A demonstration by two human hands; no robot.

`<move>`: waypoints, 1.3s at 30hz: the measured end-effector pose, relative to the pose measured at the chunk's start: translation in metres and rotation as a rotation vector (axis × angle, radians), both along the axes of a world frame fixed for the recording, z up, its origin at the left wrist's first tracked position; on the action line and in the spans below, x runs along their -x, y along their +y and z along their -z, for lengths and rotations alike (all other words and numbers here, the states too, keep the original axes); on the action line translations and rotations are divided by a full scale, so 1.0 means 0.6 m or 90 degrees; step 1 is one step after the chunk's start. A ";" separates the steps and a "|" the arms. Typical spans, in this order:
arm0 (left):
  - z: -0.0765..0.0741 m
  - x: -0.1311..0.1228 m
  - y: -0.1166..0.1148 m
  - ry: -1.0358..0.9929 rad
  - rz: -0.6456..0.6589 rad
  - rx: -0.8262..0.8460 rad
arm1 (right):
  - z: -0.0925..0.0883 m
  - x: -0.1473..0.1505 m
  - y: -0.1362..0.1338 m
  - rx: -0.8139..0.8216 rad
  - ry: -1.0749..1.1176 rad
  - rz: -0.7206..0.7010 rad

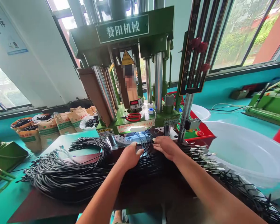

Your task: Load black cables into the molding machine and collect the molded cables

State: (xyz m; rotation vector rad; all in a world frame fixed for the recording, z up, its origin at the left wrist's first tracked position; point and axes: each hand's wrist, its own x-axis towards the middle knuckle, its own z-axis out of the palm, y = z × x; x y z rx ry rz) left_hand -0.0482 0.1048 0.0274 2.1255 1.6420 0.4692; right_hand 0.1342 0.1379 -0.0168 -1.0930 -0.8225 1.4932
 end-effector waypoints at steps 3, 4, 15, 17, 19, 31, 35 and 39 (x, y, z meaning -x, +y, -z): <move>0.019 -0.013 0.008 0.008 -0.021 0.010 | 0.009 0.010 0.010 0.097 0.039 0.002; 0.022 -0.015 0.008 0.008 -0.024 0.011 | 0.007 0.013 0.009 0.120 0.059 -0.005; -0.015 -0.032 -0.067 -0.022 -0.074 -0.185 | -0.032 0.050 -0.037 0.189 0.281 -0.133; -0.009 -0.045 -0.121 -0.052 -0.041 -0.341 | -0.043 0.064 -0.045 0.178 0.293 -0.151; 0.007 -0.055 -0.165 -0.121 0.128 -0.395 | -0.059 0.077 -0.049 0.152 0.300 -0.166; 0.030 0.143 -0.053 0.061 0.179 -0.007 | -0.047 0.076 -0.027 -0.123 -0.137 -0.267; 0.001 0.167 -0.052 0.117 0.235 0.062 | -0.024 0.032 -0.025 -0.220 -0.401 -0.361; -0.040 0.167 -0.041 0.163 0.313 0.127 | -0.024 0.003 -0.028 -0.289 -0.547 -0.431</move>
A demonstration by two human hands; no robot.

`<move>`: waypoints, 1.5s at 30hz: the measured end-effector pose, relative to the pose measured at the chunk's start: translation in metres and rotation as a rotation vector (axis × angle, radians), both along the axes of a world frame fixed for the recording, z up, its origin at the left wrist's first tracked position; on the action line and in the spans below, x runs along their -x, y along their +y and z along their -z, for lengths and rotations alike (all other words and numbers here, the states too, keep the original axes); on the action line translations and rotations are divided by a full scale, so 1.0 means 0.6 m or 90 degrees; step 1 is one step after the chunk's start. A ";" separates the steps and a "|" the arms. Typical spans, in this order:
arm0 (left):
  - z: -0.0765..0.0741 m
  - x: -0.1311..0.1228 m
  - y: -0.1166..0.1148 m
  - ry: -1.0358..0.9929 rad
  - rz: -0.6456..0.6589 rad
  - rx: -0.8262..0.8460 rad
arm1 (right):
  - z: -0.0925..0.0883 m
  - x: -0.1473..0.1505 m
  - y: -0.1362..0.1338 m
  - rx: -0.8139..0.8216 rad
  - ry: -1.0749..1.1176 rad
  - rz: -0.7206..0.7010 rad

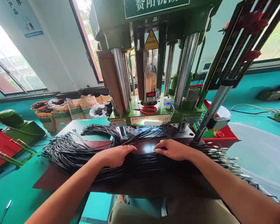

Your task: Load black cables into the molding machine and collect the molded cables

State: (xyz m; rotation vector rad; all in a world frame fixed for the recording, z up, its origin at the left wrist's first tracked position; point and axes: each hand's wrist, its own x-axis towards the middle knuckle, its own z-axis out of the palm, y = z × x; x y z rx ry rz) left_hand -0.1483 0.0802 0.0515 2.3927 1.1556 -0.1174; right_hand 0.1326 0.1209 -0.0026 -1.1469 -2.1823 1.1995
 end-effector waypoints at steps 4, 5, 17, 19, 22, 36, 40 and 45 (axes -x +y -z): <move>-0.014 -0.002 0.016 0.064 0.012 0.018 | -0.013 0.000 -0.011 -0.130 -0.130 -0.072; -0.012 -0.003 0.018 0.070 0.013 0.013 | -0.016 0.004 -0.014 -0.152 -0.149 -0.079; 0.013 0.002 0.018 0.033 0.031 -0.086 | -0.008 0.089 -0.028 -0.210 -0.119 -0.066; 0.010 0.002 0.016 0.020 0.020 -0.089 | -0.009 0.093 -0.030 -0.223 -0.118 -0.051; 0.002 0.002 0.016 0.011 0.012 -0.076 | -0.012 0.096 -0.034 -0.237 -0.122 -0.025; -0.003 -0.003 0.015 0.052 -0.027 -0.068 | -0.005 0.105 -0.043 -0.299 -0.188 0.019; 0.001 -0.003 0.015 0.057 -0.038 -0.070 | -0.003 0.106 -0.041 -0.295 -0.194 0.021; 0.007 -0.002 0.016 0.051 -0.029 -0.076 | -0.006 0.103 -0.039 -0.275 -0.198 0.004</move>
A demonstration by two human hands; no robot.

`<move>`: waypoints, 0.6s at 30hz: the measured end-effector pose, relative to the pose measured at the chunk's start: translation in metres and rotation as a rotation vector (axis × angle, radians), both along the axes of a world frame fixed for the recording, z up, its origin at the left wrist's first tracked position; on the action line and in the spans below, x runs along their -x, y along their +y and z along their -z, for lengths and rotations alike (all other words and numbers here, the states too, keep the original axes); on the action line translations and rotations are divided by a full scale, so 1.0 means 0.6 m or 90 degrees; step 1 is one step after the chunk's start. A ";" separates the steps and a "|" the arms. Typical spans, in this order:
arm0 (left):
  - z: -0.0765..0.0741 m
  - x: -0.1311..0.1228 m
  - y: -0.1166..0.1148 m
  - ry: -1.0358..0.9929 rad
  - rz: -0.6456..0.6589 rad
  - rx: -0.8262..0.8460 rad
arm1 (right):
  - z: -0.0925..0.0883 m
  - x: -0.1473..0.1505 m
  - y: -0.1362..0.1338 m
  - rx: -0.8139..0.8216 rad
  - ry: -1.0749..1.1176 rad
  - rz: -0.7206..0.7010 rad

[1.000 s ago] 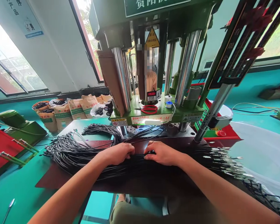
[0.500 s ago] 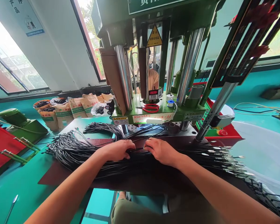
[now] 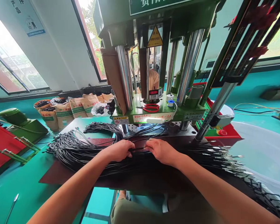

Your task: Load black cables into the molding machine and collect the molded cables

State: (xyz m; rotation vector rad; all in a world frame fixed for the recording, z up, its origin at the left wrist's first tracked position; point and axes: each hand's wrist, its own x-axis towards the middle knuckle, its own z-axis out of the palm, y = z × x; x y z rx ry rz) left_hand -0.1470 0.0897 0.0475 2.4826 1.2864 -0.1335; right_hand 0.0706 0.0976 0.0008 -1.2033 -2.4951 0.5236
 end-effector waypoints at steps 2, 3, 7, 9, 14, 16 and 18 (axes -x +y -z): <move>0.002 0.001 0.000 -0.002 0.004 -0.002 | -0.002 -0.002 0.000 0.009 -0.004 -0.018; 0.002 0.001 0.000 -0.002 0.003 -0.003 | -0.004 -0.003 -0.001 0.013 -0.005 -0.028; 0.006 0.005 -0.001 -0.013 -0.017 -0.018 | -0.008 -0.004 -0.003 0.019 -0.006 -0.036; 0.007 0.006 -0.003 -0.022 -0.026 -0.025 | -0.011 -0.002 -0.004 0.021 -0.004 -0.023; 0.009 0.007 -0.007 -0.033 -0.048 -0.029 | -0.013 0.011 -0.004 0.017 -0.004 -0.013; 0.009 0.007 -0.008 -0.033 -0.060 -0.028 | -0.011 0.016 -0.002 0.026 -0.008 -0.014; 0.010 0.008 -0.008 -0.034 -0.067 -0.029 | -0.009 0.021 0.001 0.038 -0.011 -0.009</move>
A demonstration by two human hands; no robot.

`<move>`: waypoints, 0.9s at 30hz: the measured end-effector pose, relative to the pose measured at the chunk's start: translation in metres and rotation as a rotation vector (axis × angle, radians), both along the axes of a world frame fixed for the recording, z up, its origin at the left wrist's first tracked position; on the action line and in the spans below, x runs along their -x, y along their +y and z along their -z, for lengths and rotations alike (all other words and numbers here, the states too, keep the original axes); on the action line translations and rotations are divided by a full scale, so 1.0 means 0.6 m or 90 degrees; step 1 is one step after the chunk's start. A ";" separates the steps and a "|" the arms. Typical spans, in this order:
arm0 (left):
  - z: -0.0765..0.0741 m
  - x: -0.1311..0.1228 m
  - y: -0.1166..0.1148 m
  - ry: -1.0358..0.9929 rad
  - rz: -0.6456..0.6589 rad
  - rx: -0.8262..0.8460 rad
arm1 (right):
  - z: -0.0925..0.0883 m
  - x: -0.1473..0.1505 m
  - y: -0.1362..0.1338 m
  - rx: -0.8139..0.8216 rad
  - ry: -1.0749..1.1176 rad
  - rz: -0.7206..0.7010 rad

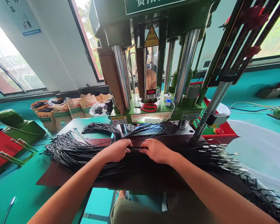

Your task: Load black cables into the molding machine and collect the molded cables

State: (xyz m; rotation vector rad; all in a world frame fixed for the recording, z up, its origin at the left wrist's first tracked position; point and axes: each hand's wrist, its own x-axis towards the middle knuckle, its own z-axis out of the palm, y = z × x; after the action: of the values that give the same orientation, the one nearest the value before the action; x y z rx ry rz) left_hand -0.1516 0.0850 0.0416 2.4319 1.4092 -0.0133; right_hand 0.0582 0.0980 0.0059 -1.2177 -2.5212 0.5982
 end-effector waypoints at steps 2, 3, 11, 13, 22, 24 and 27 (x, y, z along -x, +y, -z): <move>0.001 0.001 0.000 -0.002 -0.003 -0.001 | 0.003 0.003 0.002 0.004 -0.002 0.007; 0.001 0.002 0.000 -0.004 -0.004 0.000 | 0.005 0.004 0.002 0.003 -0.002 0.010; -0.020 0.002 0.000 0.016 -0.013 0.073 | 0.016 0.007 0.001 -0.027 -0.011 0.013; -0.020 0.002 0.001 0.018 -0.012 0.078 | 0.017 0.007 0.000 -0.033 -0.015 0.010; -0.004 0.018 -0.007 -0.105 0.032 0.034 | -0.009 0.011 -0.018 -0.057 -0.036 -0.004; -0.003 0.021 -0.011 -0.144 0.029 0.025 | -0.014 0.019 -0.028 -0.077 -0.041 0.010; 0.000 0.023 -0.016 -0.192 0.004 0.004 | -0.015 0.033 -0.042 -0.112 -0.051 0.055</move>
State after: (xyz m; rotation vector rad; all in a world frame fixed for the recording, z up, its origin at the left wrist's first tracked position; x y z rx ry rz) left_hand -0.1655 0.0752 0.0416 2.3146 1.2628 0.3332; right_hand 0.0383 0.0725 0.0146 -1.3009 -2.5090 0.3058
